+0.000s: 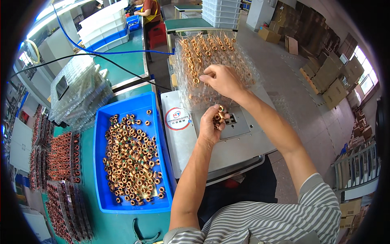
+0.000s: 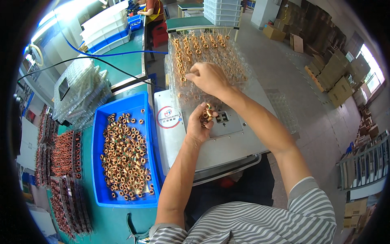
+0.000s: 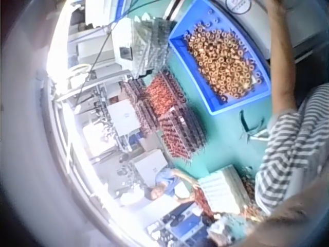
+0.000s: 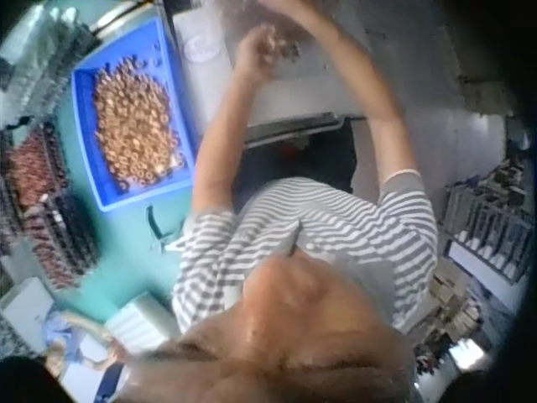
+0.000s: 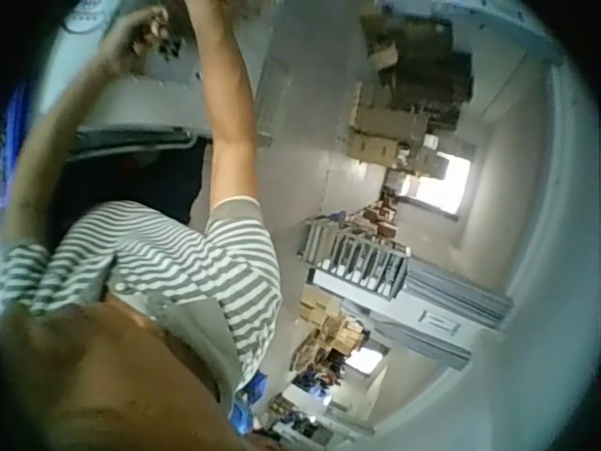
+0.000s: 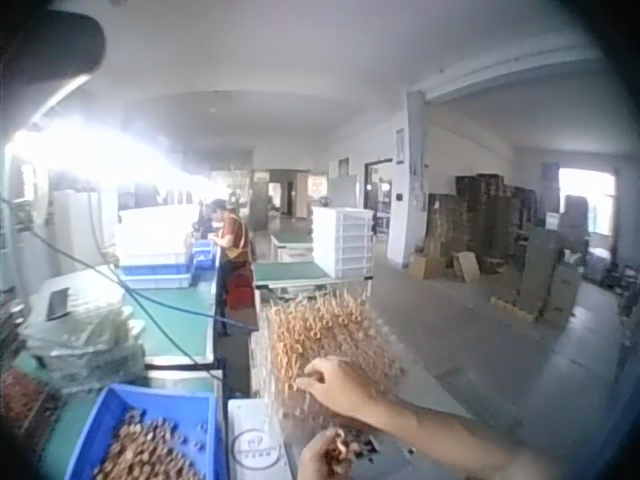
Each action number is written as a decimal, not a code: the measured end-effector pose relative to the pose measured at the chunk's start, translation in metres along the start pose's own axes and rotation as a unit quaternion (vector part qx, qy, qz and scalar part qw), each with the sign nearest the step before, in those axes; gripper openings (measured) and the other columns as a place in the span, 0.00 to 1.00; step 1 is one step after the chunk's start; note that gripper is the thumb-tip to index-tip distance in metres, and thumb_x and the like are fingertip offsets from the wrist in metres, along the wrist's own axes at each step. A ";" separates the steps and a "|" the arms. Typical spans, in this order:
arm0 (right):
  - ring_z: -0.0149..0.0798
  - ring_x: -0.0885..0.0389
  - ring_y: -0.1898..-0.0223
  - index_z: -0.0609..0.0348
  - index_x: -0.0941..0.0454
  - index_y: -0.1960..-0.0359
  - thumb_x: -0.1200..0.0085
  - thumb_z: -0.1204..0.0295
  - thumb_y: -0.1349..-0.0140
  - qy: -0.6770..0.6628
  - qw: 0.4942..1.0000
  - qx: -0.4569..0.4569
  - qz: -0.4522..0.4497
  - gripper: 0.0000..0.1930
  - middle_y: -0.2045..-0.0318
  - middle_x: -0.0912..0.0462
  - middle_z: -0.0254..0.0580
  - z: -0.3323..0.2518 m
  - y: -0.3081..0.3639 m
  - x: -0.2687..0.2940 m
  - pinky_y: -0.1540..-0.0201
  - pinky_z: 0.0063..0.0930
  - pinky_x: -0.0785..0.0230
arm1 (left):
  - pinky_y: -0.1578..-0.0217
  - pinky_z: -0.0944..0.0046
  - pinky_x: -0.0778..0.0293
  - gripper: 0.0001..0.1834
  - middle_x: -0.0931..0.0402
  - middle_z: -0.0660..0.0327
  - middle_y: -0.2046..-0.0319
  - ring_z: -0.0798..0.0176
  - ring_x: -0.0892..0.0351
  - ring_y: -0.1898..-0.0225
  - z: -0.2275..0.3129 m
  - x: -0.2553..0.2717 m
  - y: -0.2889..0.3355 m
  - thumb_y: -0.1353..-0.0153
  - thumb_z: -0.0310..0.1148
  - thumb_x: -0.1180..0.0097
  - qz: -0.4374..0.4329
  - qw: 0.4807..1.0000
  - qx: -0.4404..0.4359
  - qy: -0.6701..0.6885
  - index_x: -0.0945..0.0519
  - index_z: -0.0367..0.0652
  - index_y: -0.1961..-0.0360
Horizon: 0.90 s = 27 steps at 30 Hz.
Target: The person processes coiled wire components by taking them from clear plastic trays, inserting their leads into a machine fixture by hand, and collecting the processed components in hand.
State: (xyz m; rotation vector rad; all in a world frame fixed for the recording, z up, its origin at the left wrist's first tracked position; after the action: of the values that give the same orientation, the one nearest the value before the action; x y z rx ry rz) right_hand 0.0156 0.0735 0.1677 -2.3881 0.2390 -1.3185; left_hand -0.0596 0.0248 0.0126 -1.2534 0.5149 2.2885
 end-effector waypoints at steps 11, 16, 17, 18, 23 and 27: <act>0.34 0.17 0.66 0.65 0.25 0.70 0.40 0.68 0.44 -0.100 0.994 0.002 0.033 0.11 0.66 0.16 0.43 0.004 -0.009 -0.020 0.64 0.31 0.26 | 0.87 0.73 0.33 0.11 0.22 0.59 0.68 0.63 0.17 0.70 0.001 -0.002 0.002 0.35 0.39 0.50 0.008 0.999 0.002 0.047 0.26 0.43 0.60; 0.25 0.22 0.65 0.61 0.30 0.66 0.48 0.77 0.35 -0.241 0.969 -0.020 -0.052 0.04 0.58 0.21 0.42 0.015 0.041 0.018 0.66 0.20 0.29 | 0.88 0.71 0.34 0.11 0.22 0.59 0.68 0.63 0.19 0.72 0.008 0.011 -0.001 0.36 0.39 0.48 0.043 0.990 -0.097 0.091 0.25 0.43 0.62; 0.23 0.24 0.66 0.61 0.31 0.66 0.47 0.76 0.36 -0.221 0.973 -0.015 -0.067 0.05 0.59 0.21 0.41 0.025 0.052 0.026 0.65 0.19 0.30 | 0.89 0.71 0.36 0.11 0.22 0.60 0.69 0.64 0.19 0.73 0.013 0.014 0.000 0.36 0.40 0.48 0.047 0.987 -0.122 0.092 0.25 0.44 0.63; 0.21 0.28 0.68 0.62 0.30 0.67 0.46 0.76 0.37 -0.224 0.971 -0.026 -0.075 0.05 0.60 0.23 0.38 0.032 0.064 0.031 0.64 0.17 0.32 | 0.89 0.72 0.36 0.11 0.22 0.60 0.69 0.65 0.20 0.72 0.017 0.019 -0.001 0.36 0.40 0.48 0.039 0.985 -0.134 0.098 0.25 0.44 0.63; 0.30 0.23 0.70 0.64 0.25 0.63 0.40 0.75 0.42 -0.071 0.991 0.029 -0.106 0.09 0.72 0.23 0.37 0.076 0.105 0.036 0.66 0.27 0.30 | 0.89 0.73 0.37 0.11 0.23 0.61 0.68 0.65 0.21 0.70 0.013 0.017 -0.006 0.36 0.41 0.49 0.032 0.983 -0.155 0.097 0.25 0.44 0.62; 0.38 0.17 0.64 0.65 0.25 0.65 0.39 0.78 0.45 -0.086 0.986 -0.053 -0.133 0.09 0.67 0.18 0.45 0.098 0.112 0.019 0.61 0.33 0.27 | 0.89 0.73 0.38 0.12 0.22 0.60 0.68 0.65 0.21 0.71 0.009 0.016 -0.008 0.34 0.41 0.50 0.028 0.984 -0.147 0.097 0.24 0.43 0.63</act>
State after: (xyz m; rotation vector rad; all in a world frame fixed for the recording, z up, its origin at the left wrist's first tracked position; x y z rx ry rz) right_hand 0.1133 -0.0085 0.0885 -2.6802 -0.0632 -1.2252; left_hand -0.0684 0.0394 0.0027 -1.6344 0.2840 2.3651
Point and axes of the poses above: each hand's wrist, its own y-axis away from the middle knuckle, its own x-axis out of the back of the hand, z = x × y, the point moved 4 cm from there along -y, towards the middle knuckle
